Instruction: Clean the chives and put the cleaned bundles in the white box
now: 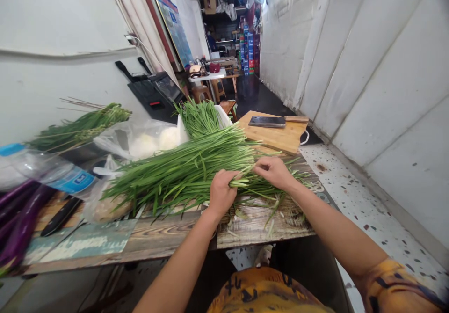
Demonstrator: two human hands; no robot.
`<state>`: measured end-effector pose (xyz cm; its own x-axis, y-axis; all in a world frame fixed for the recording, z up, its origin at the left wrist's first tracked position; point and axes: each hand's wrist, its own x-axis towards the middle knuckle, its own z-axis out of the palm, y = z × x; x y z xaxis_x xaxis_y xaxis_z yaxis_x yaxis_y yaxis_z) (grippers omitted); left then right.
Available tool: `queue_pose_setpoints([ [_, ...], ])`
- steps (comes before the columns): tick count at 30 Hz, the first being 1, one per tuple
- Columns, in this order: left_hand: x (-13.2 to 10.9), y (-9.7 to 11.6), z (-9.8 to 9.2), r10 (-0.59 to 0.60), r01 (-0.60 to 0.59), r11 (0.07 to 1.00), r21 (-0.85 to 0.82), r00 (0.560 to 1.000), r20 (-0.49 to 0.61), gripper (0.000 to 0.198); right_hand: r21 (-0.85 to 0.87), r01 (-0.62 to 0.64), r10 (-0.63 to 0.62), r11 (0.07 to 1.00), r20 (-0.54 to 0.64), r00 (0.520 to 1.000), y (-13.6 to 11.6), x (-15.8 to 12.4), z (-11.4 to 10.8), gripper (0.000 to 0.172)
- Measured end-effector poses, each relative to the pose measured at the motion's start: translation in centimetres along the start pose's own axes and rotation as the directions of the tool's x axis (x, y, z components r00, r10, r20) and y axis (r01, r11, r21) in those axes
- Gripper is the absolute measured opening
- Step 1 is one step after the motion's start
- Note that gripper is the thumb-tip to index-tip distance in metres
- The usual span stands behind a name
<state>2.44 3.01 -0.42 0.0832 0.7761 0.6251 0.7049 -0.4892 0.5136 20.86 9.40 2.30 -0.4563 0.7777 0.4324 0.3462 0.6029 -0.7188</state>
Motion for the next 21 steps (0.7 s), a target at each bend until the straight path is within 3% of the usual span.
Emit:
queue_pose_setpoints([
  [3,0.0,0.0,0.1,-0.01,0.01,1.0,0.0,0.999,-0.036,0.017,0.002,-0.047,0.046,0.999,-0.109,0.993,0.0,-0.2,-0.1,0.032],
  [7,-0.2,0.0,0.1,0.045,-0.04,0.996,0.077,0.997,-0.065,0.016,-0.06,0.241,-0.241,0.969,-0.001,0.97,0.0,-0.6,0.1,0.017],
  [11,-0.4,0.4,-0.4,0.191,-0.177,0.945,0.276,0.981,-0.026,0.019,-0.203,0.34,-0.332,0.918,0.073,0.94,-0.3,-0.8,0.5,0.012],
  [17,-0.4,1.2,-0.9,0.357,-0.333,0.813,0.478,0.933,0.044,0.02,-0.255,0.194,-0.19,0.947,0.04,0.981,-0.2,-0.7,0.1,0.015],
  [21,-0.6,1.2,-0.7,0.382,-0.354,0.793,0.495,0.923,0.049,0.02,-0.333,0.009,-0.042,0.943,-0.094,0.995,0.8,-0.5,-0.8,0.018],
])
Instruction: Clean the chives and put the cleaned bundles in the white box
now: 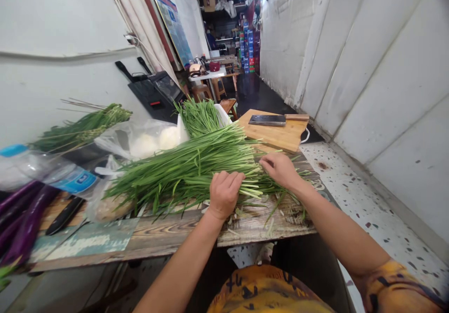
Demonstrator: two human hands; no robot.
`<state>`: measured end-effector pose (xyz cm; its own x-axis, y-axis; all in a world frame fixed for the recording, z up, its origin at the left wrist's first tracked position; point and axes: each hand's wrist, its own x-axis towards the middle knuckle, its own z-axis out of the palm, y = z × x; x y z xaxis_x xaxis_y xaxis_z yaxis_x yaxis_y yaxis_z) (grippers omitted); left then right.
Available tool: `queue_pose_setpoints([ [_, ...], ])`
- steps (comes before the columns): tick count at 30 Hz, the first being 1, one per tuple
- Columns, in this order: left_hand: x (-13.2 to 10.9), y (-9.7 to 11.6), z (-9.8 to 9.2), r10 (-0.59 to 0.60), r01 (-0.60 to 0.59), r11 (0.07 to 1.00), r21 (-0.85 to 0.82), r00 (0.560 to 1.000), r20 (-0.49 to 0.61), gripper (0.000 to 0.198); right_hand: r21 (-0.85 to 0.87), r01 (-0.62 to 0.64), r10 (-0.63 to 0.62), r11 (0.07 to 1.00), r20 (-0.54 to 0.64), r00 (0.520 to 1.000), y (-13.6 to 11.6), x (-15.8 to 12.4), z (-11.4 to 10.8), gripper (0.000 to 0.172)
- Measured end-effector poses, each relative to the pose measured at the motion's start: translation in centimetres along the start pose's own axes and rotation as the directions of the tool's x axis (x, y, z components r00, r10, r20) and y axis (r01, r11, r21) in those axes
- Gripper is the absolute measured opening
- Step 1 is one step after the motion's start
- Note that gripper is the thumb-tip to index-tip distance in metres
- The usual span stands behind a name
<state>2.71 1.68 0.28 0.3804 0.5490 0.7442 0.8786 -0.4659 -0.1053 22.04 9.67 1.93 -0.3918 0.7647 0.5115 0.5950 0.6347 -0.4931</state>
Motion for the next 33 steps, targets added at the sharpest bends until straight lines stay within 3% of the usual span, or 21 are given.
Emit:
queue_pose_setpoints([
  [3,-0.1,0.0,0.1,0.007,-0.007,1.0,0.012,1.0,0.006,0.02,0.003,-0.085,0.085,0.996,-0.056,0.995,0.2,-0.1,-0.4,0.029],
  [5,-0.1,0.0,0.2,0.016,-0.016,1.0,0.018,1.0,0.01,0.021,0.074,0.032,-0.033,0.997,0.002,0.999,-0.1,-0.2,-0.4,0.027],
  [7,-0.2,0.0,0.3,0.024,-0.024,0.999,0.023,1.0,0.016,0.02,0.133,0.201,-0.213,0.971,0.084,0.973,-0.7,-0.4,-0.3,0.02],
  [9,-0.3,0.0,0.4,0.031,-0.032,0.999,0.029,0.999,0.033,0.019,0.146,0.269,-0.289,0.952,0.139,0.947,-1.2,-0.5,0.0,0.019],
  [11,-0.4,0.0,0.6,0.041,-0.043,0.998,0.037,0.998,0.051,0.017,0.161,0.213,-0.241,0.964,0.18,0.954,-1.3,-0.5,0.2,0.024],
  [15,-0.4,0.2,0.6,0.083,-0.085,0.996,0.027,0.995,0.054,0.017,0.231,-0.071,0.009,0.97,0.26,0.966,-0.1,-0.1,0.2,0.028],
  [19,-0.2,0.5,0.2,0.078,-0.078,0.997,-0.003,0.996,0.041,0.018,0.175,-0.294,0.258,0.94,0.202,0.945,1.2,0.2,-0.4,0.038],
  [21,-0.1,0.6,0.2,0.04,-0.039,0.999,-0.023,0.999,0.032,0.017,0.112,-0.272,0.253,0.956,0.159,0.954,1.5,0.3,-0.6,0.033],
  [23,-0.3,0.6,0.3,-0.031,0.032,0.997,-0.068,0.999,0.016,0.017,0.058,-0.153,0.145,0.987,0.118,0.982,1.5,0.3,-0.4,0.018],
  [26,-0.7,0.4,0.7,-0.172,0.161,0.974,-0.158,0.983,-0.059,0.023,0.032,-0.022,0.02,0.999,0.076,0.997,1.8,0.2,0.1,0.022],
  [29,-0.9,0.3,0.9,-0.237,0.21,0.957,-0.199,0.964,-0.123,0.034,-0.043,-0.064,0.066,0.997,0.045,0.997,2.0,0.1,0.6,0.015],
  [31,-0.9,0.2,0.8,-0.24,0.212,0.956,-0.201,0.963,-0.125,0.033,-0.139,-0.123,0.124,0.983,-0.004,0.992,1.9,0.0,1.0,0.027],
  [33,-0.7,0.3,0.8,-0.234,0.21,0.959,-0.192,0.966,-0.112,0.027,-0.171,-0.104,0.101,0.98,-0.03,0.994,1.4,-0.1,1.5,0.033],
])
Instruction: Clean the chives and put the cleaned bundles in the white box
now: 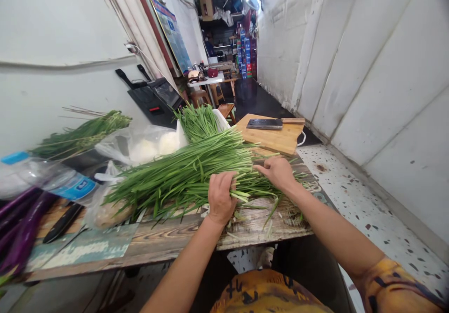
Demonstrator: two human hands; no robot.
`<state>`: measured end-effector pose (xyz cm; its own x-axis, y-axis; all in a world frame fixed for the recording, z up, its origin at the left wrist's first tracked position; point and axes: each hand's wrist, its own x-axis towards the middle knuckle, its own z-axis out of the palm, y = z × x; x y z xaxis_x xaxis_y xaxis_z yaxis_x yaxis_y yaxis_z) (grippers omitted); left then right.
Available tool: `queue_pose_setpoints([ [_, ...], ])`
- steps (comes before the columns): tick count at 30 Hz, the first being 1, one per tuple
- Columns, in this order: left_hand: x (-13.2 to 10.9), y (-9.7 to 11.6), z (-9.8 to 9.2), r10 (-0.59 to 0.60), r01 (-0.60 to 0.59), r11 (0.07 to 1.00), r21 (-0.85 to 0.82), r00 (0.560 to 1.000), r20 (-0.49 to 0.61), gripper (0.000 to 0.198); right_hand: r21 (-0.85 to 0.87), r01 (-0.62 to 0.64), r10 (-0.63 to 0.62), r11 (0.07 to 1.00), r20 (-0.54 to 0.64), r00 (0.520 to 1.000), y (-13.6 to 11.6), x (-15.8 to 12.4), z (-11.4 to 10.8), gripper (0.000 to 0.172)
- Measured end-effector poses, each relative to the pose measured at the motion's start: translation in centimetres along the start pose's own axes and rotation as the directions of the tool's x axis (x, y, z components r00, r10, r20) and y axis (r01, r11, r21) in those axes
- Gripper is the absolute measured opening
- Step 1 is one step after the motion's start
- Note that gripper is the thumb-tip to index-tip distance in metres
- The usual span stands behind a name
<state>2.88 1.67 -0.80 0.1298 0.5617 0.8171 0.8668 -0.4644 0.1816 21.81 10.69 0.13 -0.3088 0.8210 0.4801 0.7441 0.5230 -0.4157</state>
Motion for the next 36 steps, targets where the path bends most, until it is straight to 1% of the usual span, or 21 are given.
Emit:
queue_pose_setpoints([
  [2,0.1,0.1,0.0,0.002,-0.002,1.0,0.026,1.0,0.019,0.022,0.018,0.114,-0.114,0.993,0.015,0.993,-0.7,0.0,0.6,0.025],
  [4,0.1,0.0,0.2,-0.023,0.022,0.998,0.051,1.0,0.018,0.017,0.024,0.224,-0.225,0.974,0.051,0.973,-1.3,0.2,1.3,0.015],
  [6,0.1,-0.1,0.3,-0.045,0.044,0.998,0.041,0.999,0.027,0.015,0.029,0.278,-0.279,0.96,0.041,0.96,-1.6,0.4,1.5,0.016],
  [7,0.1,-0.3,0.3,-0.044,0.044,0.999,0.025,0.998,0.034,0.016,0.061,0.301,-0.302,0.952,0.015,0.953,-1.6,0.4,1.4,0.017],
  [9,0.0,-0.5,0.3,-0.026,0.026,1.0,-0.009,0.999,0.04,0.022,0.182,0.356,-0.355,0.916,-0.043,0.934,-1.4,0.5,0.7,0.019],
  [12,0.0,-0.7,0.2,-0.019,0.02,0.999,-0.039,0.999,0.026,0.036,0.372,0.418,-0.429,0.828,-0.058,0.901,-1.1,0.3,-0.9,0.019],
  [15,0.1,-0.5,0.2,-0.007,0.012,0.999,-0.04,0.994,0.111,0.046,0.496,0.411,-0.459,0.765,-0.028,0.888,-1.1,0.2,-2.0,0.018],
  [17,0.2,-0.4,0.4,-0.002,0.011,0.998,-0.064,0.99,0.142,0.045,0.561,0.351,-0.42,0.75,-0.006,0.907,-1.6,0.0,-2.0,0.018],
  [19,0.3,-0.4,0.6,-0.008,0.022,0.991,-0.129,0.994,0.106,0.038,0.604,0.243,-0.328,0.759,0.033,0.944,-2.2,-0.2,-1.5,0.017],
  [21,0.2,-0.5,0.8,-0.015,0.026,0.981,-0.194,0.998,0.056,0.029,0.622,0.143,-0.247,0.77,0.084,0.965,-2.9,-0.5,-0.8,0.018],
  [22,0.2,-0.6,0.9,-0.015,0.024,0.977,-0.211,0.999,0.042,0.025,0.618,0.12,-0.23,0.777,0.101,0.968,-3.2,-0.6,-0.4,0.018],
  [23,0.1,-0.6,0.9,-0.014,0.022,0.976,-0.218,0.999,0.038,0.023,0.602,0.124,-0.233,0.789,0.106,0.967,-3.4,-0.7,-0.1,0.017],
  [25,0.1,-0.6,0.8,-0.01,0.02,0.978,-0.206,0.999,0.049,0.022,0.518,0.198,-0.285,0.832,0.094,0.954,-3.3,-0.8,0.3,0.014],
  [27,0.0,-0.6,0.7,0.008,0.006,0.984,-0.18,0.997,0.074,0.026,0.367,0.295,-0.354,0.882,0.104,0.929,-2.8,-0.7,0.2,0.011],
  [29,0.0,-0.5,0.5,0.032,-0.017,0.987,-0.157,0.995,0.091,0.032,0.193,0.336,-0.367,0.922,0.161,0.916,-2.0,-0.6,-0.2,0.011],
  [31,0.0,-0.5,0.4,0.045,-0.031,0.989,-0.143,0.994,0.098,0.037,0.043,0.276,-0.279,0.96,0.233,0.932,-1.2,-0.4,-0.9,0.018],
  [33,0.0,-0.5,0.4,0.045,-0.031,0.99,-0.136,0.994,0.103,0.039,-0.042,0.167,-0.15,0.985,0.271,0.951,-0.6,-0.2,-1.7,0.029],
  [34,0.0,-0.5,0.5,0.049,-0.034,0.99,-0.134,0.993,0.11,0.039,-0.044,0.13,-0.114,0.991,0.254,0.96,-0.6,-0.2,-2.1,0.033],
  [35,0.0,-0.5,0.5,0.056,-0.04,0.991,-0.131,0.991,0.118,0.04,-0.016,0.122,-0.116,0.992,0.212,0.97,-0.6,-0.1,-2.4,0.035],
  [36,0.0,-0.5,0.5,0.063,-0.047,0.991,-0.128,0.99,0.125,0.04,0.033,0.157,-0.161,0.987,0.159,0.974,-0.7,-0.2,-2.6,0.033],
])
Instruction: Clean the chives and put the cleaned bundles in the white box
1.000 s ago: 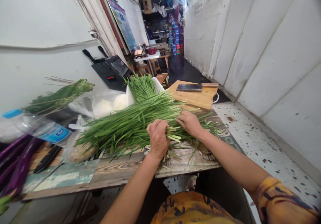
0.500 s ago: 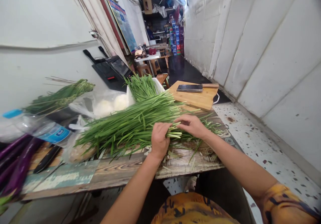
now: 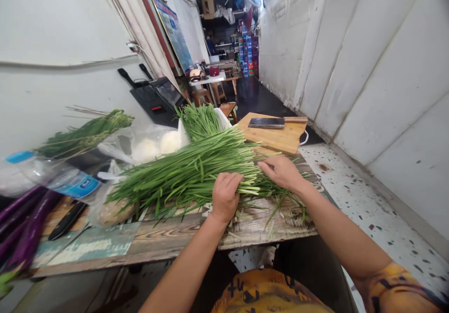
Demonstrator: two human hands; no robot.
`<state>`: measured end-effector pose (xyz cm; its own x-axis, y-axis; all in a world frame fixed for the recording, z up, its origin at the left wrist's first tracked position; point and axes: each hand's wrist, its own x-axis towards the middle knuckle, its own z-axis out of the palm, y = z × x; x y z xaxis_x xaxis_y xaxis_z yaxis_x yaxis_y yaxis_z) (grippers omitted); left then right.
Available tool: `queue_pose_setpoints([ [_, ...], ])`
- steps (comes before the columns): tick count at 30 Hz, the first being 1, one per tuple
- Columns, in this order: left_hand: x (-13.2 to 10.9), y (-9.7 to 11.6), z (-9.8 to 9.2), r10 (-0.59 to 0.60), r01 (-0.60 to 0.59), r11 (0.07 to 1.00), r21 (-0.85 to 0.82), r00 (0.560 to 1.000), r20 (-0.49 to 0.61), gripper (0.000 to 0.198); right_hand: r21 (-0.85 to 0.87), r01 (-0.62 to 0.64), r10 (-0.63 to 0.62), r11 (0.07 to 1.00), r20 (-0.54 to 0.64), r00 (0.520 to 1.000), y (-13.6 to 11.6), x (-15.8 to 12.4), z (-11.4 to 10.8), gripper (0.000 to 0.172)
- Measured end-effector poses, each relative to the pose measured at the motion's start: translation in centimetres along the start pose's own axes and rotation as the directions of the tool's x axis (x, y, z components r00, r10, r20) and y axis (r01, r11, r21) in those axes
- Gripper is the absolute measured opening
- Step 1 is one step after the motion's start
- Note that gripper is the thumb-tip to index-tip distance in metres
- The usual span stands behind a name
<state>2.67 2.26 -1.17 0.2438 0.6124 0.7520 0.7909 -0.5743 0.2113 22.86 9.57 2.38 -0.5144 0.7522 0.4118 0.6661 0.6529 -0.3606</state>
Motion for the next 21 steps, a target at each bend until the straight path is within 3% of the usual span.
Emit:
queue_pose_setpoints([
  [2,0.0,0.0,0.0,0.012,-0.012,1.0,0.003,1.0,0.009,0.04,0.074,0.192,-0.187,0.979,-0.07,0.98,-0.5,-0.1,-0.1,0.027],
  [4,0.1,0.0,0.0,0.018,-0.018,1.0,-0.004,1.0,0.006,0.038,0.104,0.359,-0.357,0.927,-0.035,0.933,-0.9,-0.1,0.3,0.023],
  [6,0.1,0.0,-0.1,0.027,-0.027,1.0,-0.016,1.0,0.002,0.038,0.162,0.375,-0.38,0.913,0.001,0.925,-1.4,-0.1,0.9,0.026],
  [8,0.0,0.0,-0.1,0.038,-0.038,0.999,-0.023,0.999,-0.006,0.039,0.337,0.237,-0.243,0.911,-0.025,0.97,-2.0,-0.2,1.6,0.032],
  [10,0.0,0.0,-0.1,0.051,-0.051,0.999,-0.017,0.999,-0.014,0.04,0.583,0.003,0.001,0.813,-0.007,1.0,-2.5,-0.2,1.9,0.032],
  [12,-0.2,0.0,0.0,0.065,-0.065,0.998,0.007,0.998,-0.011,0.04,0.742,-0.207,0.224,0.637,0.079,0.971,-2.7,-0.1,1.9,0.036],
  [14,-0.3,0.1,0.0,0.076,-0.076,0.997,0.033,0.997,0.006,0.039,0.791,-0.306,0.377,0.529,0.104,0.92,-2.4,0.1,1.6,0.04],
  [16,-0.2,0.3,0.0,0.073,-0.074,0.996,0.05,0.997,0.029,0.037,0.758,-0.338,0.483,0.558,0.034,0.875,-1.6,0.3,1.1,0.042],
  [18,0.0,0.6,0.0,0.041,-0.044,0.996,0.083,0.998,0.04,0.032,0.63,-0.348,0.496,0.695,-0.069,0.865,-0.6,0.5,1.0,0.047],
  [21,0.3,1.0,0.1,-0.001,0.001,0.987,0.161,1.0,-0.005,0.021,0.359,-0.176,0.253,0.917,-0.18,0.951,0.4,1.1,2.1,0.036],
])
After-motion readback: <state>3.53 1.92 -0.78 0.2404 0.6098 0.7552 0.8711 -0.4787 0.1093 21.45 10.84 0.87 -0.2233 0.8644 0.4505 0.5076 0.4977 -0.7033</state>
